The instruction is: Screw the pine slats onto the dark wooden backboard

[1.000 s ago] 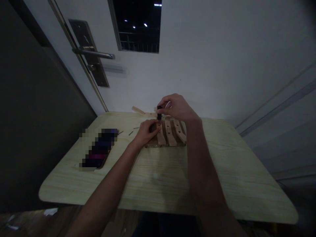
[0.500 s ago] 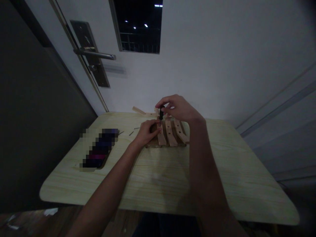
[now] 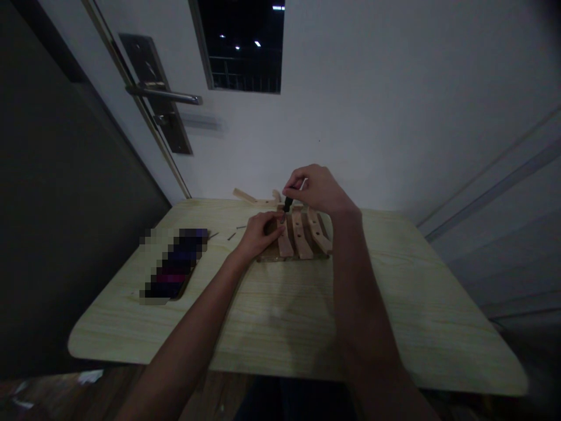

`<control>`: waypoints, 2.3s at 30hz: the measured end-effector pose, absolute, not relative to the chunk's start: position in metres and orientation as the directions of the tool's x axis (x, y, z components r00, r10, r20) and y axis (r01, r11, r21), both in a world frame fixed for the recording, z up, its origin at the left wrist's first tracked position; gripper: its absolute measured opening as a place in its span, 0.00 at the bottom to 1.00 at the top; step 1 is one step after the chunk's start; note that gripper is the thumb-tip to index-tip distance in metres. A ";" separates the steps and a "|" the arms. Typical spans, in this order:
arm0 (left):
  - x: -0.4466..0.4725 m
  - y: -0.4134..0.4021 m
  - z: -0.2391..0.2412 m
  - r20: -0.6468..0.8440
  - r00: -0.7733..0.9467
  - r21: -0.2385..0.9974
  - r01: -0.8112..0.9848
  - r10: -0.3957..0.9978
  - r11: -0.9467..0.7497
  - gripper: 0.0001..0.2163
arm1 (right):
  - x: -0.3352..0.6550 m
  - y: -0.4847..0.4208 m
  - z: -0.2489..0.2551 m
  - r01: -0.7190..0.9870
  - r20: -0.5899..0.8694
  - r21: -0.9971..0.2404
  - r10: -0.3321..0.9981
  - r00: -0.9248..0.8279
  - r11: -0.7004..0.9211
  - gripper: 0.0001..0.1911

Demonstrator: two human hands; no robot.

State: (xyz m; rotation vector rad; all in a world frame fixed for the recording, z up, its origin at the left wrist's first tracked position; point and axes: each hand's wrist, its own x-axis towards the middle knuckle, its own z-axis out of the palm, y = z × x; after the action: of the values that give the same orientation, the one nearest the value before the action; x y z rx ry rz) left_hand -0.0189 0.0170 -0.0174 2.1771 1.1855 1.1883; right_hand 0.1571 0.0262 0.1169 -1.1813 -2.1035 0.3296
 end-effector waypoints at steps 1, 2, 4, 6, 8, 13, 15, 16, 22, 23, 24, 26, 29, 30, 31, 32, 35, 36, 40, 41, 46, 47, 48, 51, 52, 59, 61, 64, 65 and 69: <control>-0.019 0.017 -0.017 0.495 0.282 0.663 0.487 0.822 -0.568 0.15 | 0.158 0.026 0.117 0.647 0.443 -0.526 0.827 -0.346 0.552 0.02; -0.019 0.017 -0.017 0.498 0.282 0.663 0.486 0.820 -0.570 0.15 | 0.159 0.027 0.116 0.639 0.445 -0.530 0.824 -0.349 0.557 0.02; -0.019 0.017 -0.017 0.505 0.280 0.656 0.490 0.816 -0.574 0.16 | 0.161 0.029 0.113 0.604 0.458 -0.549 0.812 -0.362 0.578 0.01; -0.019 0.017 -0.017 0.505 0.281 0.649 0.501 0.816 -0.573 0.16 | 0.164 0.031 0.110 0.550 0.462 -0.584 0.802 -0.380 0.597 0.05; -0.019 0.016 -0.017 0.496 0.285 0.648 0.507 0.820 -0.568 0.16 | 0.166 0.033 0.106 0.512 0.460 -0.610 0.796 -0.393 0.605 0.08; -0.019 0.016 -0.016 0.486 0.279 0.662 0.501 0.829 -0.557 0.16 | 0.167 0.034 0.103 0.498 0.469 -0.601 0.780 -0.414 0.625 0.10; -0.018 0.016 -0.016 0.486 0.278 0.664 0.499 0.829 -0.557 0.16 | 0.165 0.033 0.106 0.507 0.479 -0.595 0.781 -0.400 0.624 0.07; -0.018 0.016 -0.016 0.487 0.277 0.665 0.498 0.828 -0.557 0.16 | 0.164 0.033 0.107 0.520 0.483 -0.589 0.785 -0.388 0.619 0.06; -0.018 0.017 -0.016 0.499 0.283 0.650 0.503 0.819 -0.570 0.16 | 0.154 0.030 0.112 0.591 0.436 -0.601 0.841 -0.322 0.538 0.09; -0.018 0.017 -0.016 0.501 0.284 0.647 0.505 0.817 -0.572 0.16 | 0.153 0.030 0.112 0.597 0.435 -0.603 0.846 -0.309 0.529 0.10; -0.018 0.016 -0.016 0.504 0.283 0.645 0.505 0.816 -0.573 0.16 | 0.152 0.030 0.111 0.602 0.442 -0.601 0.846 -0.298 0.526 0.11; -0.018 0.016 -0.016 0.506 0.279 0.646 0.505 0.816 -0.573 0.16 | 0.151 0.031 0.110 0.598 0.464 -0.593 0.836 -0.294 0.539 0.12; -0.019 0.016 -0.016 0.506 0.273 0.646 0.508 0.818 -0.570 0.15 | 0.151 0.032 0.108 0.539 0.484 -0.606 0.808 -0.335 0.586 0.07; -0.019 0.016 -0.016 0.505 0.273 0.647 0.509 0.819 -0.568 0.15 | 0.152 0.033 0.107 0.513 0.481 -0.617 0.802 -0.354 0.597 0.03; -0.019 0.016 -0.016 0.503 0.274 0.647 0.510 0.820 -0.567 0.15 | 0.153 0.033 0.107 0.490 0.474 -0.629 0.798 -0.372 0.603 0.02; -0.019 0.016 -0.016 0.500 0.277 0.646 0.511 0.820 -0.567 0.15 | 0.154 0.034 0.106 0.474 0.465 -0.642 0.797 -0.385 0.603 0.04; -0.019 0.017 -0.017 0.498 0.281 0.640 0.519 0.820 -0.566 0.15 | 0.156 0.036 0.104 0.462 0.424 -0.669 0.810 -0.406 0.582 0.09; -0.019 0.017 -0.017 0.499 0.284 0.636 0.522 0.819 -0.568 0.15 | 0.157 0.036 0.104 0.470 0.408 -0.674 0.818 -0.406 0.570 0.10; -0.019 0.017 -0.017 0.501 0.284 0.633 0.524 0.817 -0.570 0.16 | 0.157 0.038 0.103 0.494 0.399 -0.682 0.841 -0.366 0.539 0.08; -0.019 0.017 -0.017 0.501 0.281 0.636 0.522 0.819 -0.568 0.16 | 0.156 0.038 0.104 0.503 0.417 -0.676 0.842 -0.342 0.539 0.06; -0.018 0.016 -0.015 0.497 0.280 0.639 0.522 0.821 -0.565 0.15 | 0.152 0.034 0.105 0.605 0.466 -0.633 0.862 -0.201 0.483 0.12; -0.018 0.016 -0.015 0.499 0.281 0.636 0.524 0.820 -0.567 0.15 | 0.151 0.034 0.105 0.616 0.469 -0.627 0.862 -0.192 0.478 0.13; -0.018 0.016 -0.015 0.501 0.281 0.634 0.524 0.819 -0.568 0.15 | 0.150 0.033 0.105 0.616 0.476 -0.621 0.858 -0.195 0.485 0.13; -0.019 0.016 -0.016 0.506 0.280 0.632 0.524 0.816 -0.571 0.16 | 0.151 0.033 0.105 0.557 0.485 -0.630 0.834 -0.262 0.541 0.10; -0.019 0.016 -0.016 0.506 0.282 0.630 0.525 0.815 -0.572 0.16 | 0.152 0.033 0.105 0.532 0.480 -0.637 0.827 -0.292 0.558 0.08; -0.018 0.015 -0.014 0.497 0.278 0.634 0.530 0.822 -0.563 0.15 | 0.159 0.036 0.104 0.522 0.410 -0.622 0.811 -0.417 0.583 0.11; -0.018 0.015 -0.014 0.497 0.275 0.638 0.528 0.823 -0.561 0.15 | 0.159 0.036 0.104 0.535 0.408 -0.620 0.819 -0.405 0.573 0.11; -0.018 0.015 -0.015 0.498 0.278 0.637 0.525 0.821 -0.564 0.16 | 0.156 0.035 0.106 0.560 0.414 -0.610 0.828 -0.377 0.560 0.09; -0.018 0.015 -0.015 0.500 0.278 0.636 0.525 0.820 -0.566 0.16 | 0.155 0.035 0.106 0.566 0.419 -0.608 0.831 -0.367 0.557 0.09; -0.018 0.015 -0.015 0.507 0.271 0.639 0.519 0.818 -0.568 0.16 | 0.152 0.033 0.107 0.565 0.432 -0.614 0.834 -0.345 0.551 0.07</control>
State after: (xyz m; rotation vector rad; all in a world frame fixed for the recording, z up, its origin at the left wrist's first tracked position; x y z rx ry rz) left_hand -0.0178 0.0147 -0.0147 2.2011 1.2179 1.1995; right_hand 0.1519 0.0333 0.1069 -1.1225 -2.0520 0.4667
